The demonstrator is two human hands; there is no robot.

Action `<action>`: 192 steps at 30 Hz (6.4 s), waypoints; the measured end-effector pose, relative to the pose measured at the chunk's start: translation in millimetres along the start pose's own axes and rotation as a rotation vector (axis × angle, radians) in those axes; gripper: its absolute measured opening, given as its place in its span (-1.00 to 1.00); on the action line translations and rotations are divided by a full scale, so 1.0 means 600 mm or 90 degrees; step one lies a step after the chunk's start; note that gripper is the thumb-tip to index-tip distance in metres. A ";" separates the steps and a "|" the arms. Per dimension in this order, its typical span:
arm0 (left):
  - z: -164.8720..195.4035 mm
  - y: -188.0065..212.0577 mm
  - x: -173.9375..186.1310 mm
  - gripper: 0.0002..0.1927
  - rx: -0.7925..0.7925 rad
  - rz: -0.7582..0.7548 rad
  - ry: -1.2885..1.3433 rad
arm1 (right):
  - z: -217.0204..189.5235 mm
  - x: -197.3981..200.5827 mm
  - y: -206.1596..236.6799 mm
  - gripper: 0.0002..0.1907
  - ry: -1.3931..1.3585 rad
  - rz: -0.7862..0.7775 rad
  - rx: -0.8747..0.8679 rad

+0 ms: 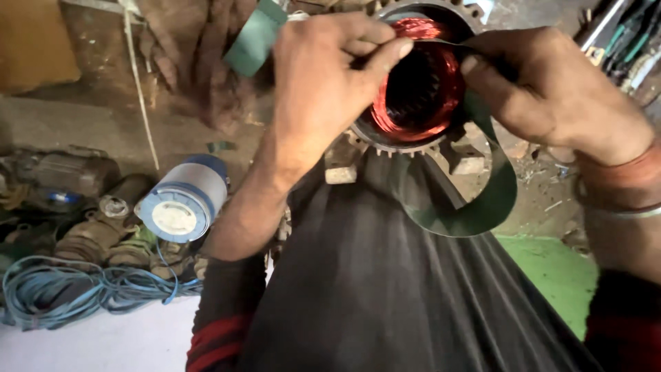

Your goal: The person uses a hammer to tap the stator core, then wraps green tape around the copper windings to secure them. They continue adjusting the windings and applying tape while another person works on a separate motor in the background.

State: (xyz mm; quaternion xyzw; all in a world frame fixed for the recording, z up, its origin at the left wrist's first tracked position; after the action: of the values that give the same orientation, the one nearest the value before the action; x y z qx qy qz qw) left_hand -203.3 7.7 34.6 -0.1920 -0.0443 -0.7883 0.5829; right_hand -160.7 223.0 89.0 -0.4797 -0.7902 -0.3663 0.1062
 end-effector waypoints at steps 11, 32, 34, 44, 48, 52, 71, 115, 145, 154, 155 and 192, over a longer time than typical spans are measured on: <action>0.015 -0.004 0.004 -0.86 0.085 -0.016 -0.020 | 0.009 -0.010 -0.003 -0.72 0.100 0.112 0.112; 0.042 -0.023 0.004 -0.73 0.178 -0.026 -0.064 | -0.004 0.009 -0.003 -0.74 0.022 0.286 0.164; 0.058 -0.017 0.006 -0.72 0.130 -0.027 -0.091 | -0.026 0.008 0.003 -0.76 0.075 0.304 0.241; 0.043 0.035 -0.002 -0.64 0.167 0.040 -0.106 | -0.028 -0.011 -0.007 -0.80 0.160 0.339 0.232; 0.025 0.081 -0.006 -0.57 0.283 -0.035 0.116 | -0.023 -0.009 -0.009 -0.83 0.174 0.346 0.258; 0.015 0.113 -0.021 -0.29 0.315 -0.129 0.433 | -0.025 -0.006 -0.013 -0.82 0.164 0.330 0.246; -0.035 0.151 -0.049 -0.21 0.310 -0.099 1.030 | -0.024 -0.015 -0.028 -0.91 0.199 0.357 0.285; 0.076 0.011 0.031 -0.59 0.282 -0.089 -0.239 | 0.002 0.013 0.013 -0.79 0.012 0.282 0.168; 0.087 -0.047 -0.039 -0.61 -0.271 -0.213 -0.256 | 0.056 0.018 0.084 -0.48 0.011 0.005 0.127; 0.087 -0.051 -0.047 -0.57 -0.302 -0.246 -0.294 | 0.030 0.026 0.046 -0.53 0.252 -0.046 0.061; 0.089 -0.051 -0.045 -0.61 -0.295 -0.247 -0.289 | 0.026 0.021 0.039 -0.52 0.298 -0.052 0.051; 0.107 -0.042 -0.066 -0.52 -0.283 -0.269 -0.317 | 0.023 0.033 -0.017 -0.72 0.168 -0.143 0.226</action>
State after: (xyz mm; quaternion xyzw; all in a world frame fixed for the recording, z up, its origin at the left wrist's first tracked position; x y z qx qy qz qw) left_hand -201.1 70.5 83.5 -0.4859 -0.0511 -0.8104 0.3233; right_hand -176.9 242.9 84.5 -0.3104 -0.8698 -0.2911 0.2496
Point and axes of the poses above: each hand's wrist, its own y-axis away from the middle knuckle, its own x-axis out of the back of the hand, z = x × y, the point moved 4 cm from there along -y, towards the middle knuckle, and after that the axes turned 1 degree about y, right-handed, at the moved point
